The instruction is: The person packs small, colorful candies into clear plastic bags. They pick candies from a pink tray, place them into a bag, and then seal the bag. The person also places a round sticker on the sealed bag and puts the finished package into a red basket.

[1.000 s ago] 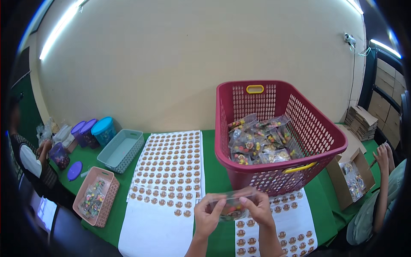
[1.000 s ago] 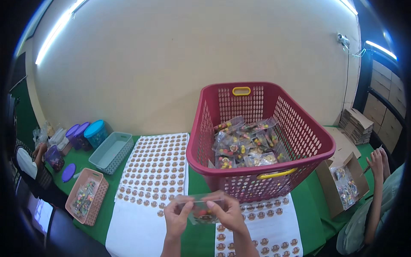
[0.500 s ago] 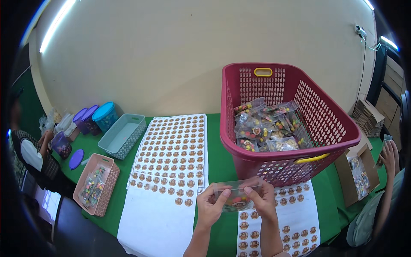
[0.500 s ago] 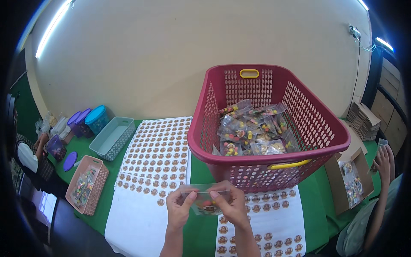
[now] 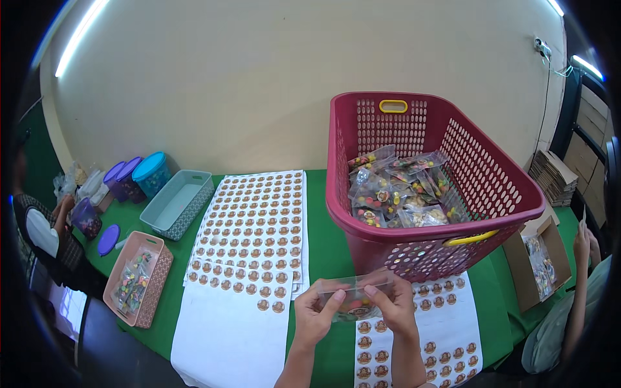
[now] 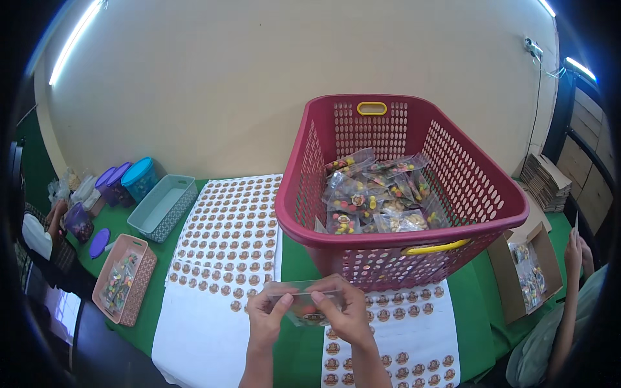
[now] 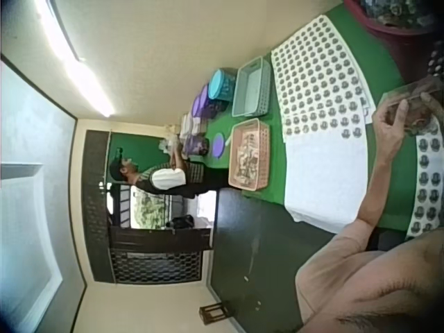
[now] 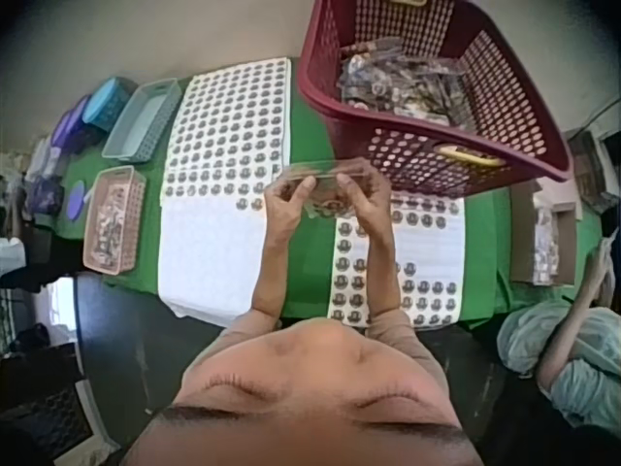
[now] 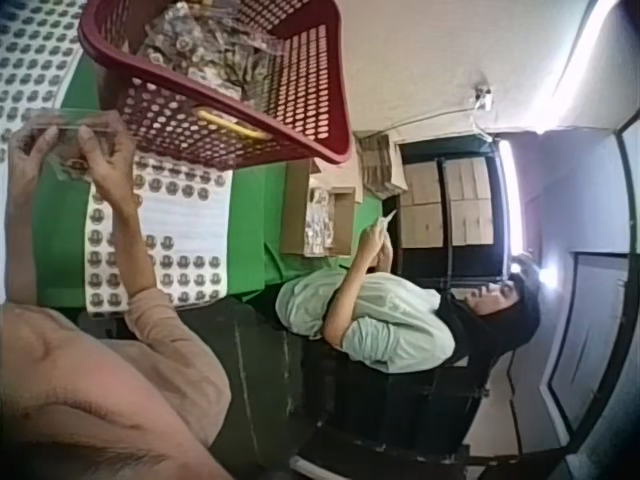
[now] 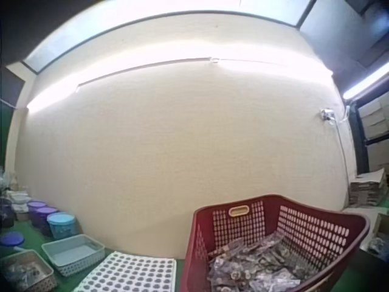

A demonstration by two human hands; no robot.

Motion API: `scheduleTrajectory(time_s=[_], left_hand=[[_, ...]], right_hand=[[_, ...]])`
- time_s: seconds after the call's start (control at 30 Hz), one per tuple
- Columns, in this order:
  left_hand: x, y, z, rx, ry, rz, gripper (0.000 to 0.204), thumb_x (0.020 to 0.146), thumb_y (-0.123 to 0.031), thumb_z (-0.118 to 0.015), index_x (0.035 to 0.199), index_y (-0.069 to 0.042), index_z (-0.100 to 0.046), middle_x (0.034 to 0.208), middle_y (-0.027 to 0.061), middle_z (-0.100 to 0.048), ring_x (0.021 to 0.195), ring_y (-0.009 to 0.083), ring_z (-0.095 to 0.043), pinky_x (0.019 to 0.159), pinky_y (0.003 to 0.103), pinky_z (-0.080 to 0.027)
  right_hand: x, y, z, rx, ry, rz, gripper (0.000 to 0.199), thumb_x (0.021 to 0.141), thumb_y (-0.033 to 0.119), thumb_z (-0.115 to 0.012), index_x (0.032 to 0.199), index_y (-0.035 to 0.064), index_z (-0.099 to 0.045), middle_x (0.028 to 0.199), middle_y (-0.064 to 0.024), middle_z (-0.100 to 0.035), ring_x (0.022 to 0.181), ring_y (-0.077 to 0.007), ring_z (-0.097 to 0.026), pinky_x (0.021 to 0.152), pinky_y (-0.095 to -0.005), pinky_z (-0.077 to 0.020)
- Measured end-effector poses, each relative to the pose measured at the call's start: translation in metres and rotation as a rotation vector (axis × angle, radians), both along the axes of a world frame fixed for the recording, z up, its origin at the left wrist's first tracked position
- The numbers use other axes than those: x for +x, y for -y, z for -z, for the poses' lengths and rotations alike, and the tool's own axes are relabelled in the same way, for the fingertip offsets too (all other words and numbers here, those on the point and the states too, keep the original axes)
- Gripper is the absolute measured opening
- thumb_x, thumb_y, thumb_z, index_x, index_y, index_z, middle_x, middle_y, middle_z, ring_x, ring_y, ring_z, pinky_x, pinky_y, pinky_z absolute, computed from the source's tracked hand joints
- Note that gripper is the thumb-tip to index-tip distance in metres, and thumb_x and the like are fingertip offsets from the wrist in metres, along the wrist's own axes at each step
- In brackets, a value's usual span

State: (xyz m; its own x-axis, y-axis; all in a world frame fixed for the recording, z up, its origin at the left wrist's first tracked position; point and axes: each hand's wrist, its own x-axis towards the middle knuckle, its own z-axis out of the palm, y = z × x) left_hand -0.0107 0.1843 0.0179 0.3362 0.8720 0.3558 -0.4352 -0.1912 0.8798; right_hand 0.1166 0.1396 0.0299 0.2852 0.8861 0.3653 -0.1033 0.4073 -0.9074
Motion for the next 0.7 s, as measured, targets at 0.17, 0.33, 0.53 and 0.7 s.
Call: scheduleTrajectory(time_s=[0.17, 0.33, 0.53, 0.7], left_hand=[[0.0, 0.001, -0.002, -0.07, 0.01, -0.043, 0.011, 0.076, -0.005, -0.052, 0.081, 0.003, -0.056, 0.08, 0.0071, -0.055, 0.075, 0.0127, -0.053, 0.069, 0.024, -0.042], [-0.004, -0.005, 0.005, -0.054, 0.003, -0.053, 0.013, 0.077, -0.007, -0.054, 0.085, 0.003, -0.055, 0.081, 0.007, -0.057, 0.074, 0.0096, -0.053, 0.065, 0.021, -0.043], [-0.005, -0.011, 0.007, -0.063, 0.019, -0.079, 0.013, 0.077, -0.007, -0.054, 0.085, 0.002, -0.055, 0.079, 0.0071, -0.057, 0.073, 0.0093, -0.053, 0.065, 0.021, -0.043], [-0.005, -0.012, 0.007, -0.023, 0.042, -0.072, 0.011, 0.077, -0.005, -0.054, 0.085, 0.002, -0.055, 0.077, 0.0068, -0.056, 0.07, 0.0091, -0.054, 0.061, 0.02, -0.043]], right_hand=[[-0.004, -0.003, 0.001, -0.009, 0.055, 0.046, 0.008, 0.075, 0.005, -0.052, 0.079, -0.0015, -0.055, 0.079, -0.007, -0.054, 0.071, -0.0115, -0.053, 0.061, -0.0221, -0.0435], [-0.011, -0.004, 0.008, -0.05, 0.041, 0.048, 0.009, 0.076, 0.007, -0.053, 0.08, -0.001, -0.054, 0.077, -0.007, -0.056, 0.07, -0.0109, -0.053, 0.063, -0.0232, -0.043], [-0.016, -0.005, 0.004, -0.104, 0.076, 0.083, 0.011, 0.076, 0.008, -0.053, 0.083, -0.0007, -0.054, 0.076, -0.0073, -0.056, 0.072, -0.0107, -0.053, 0.065, -0.0233, -0.0415], [-0.012, -0.008, 0.004, -0.037, 0.175, 0.11, 0.01, 0.074, 0.007, -0.055, 0.081, 0.0007, -0.058, 0.075, -0.0082, -0.057, 0.071, -0.0137, -0.054, 0.066, -0.0253, -0.0412]])
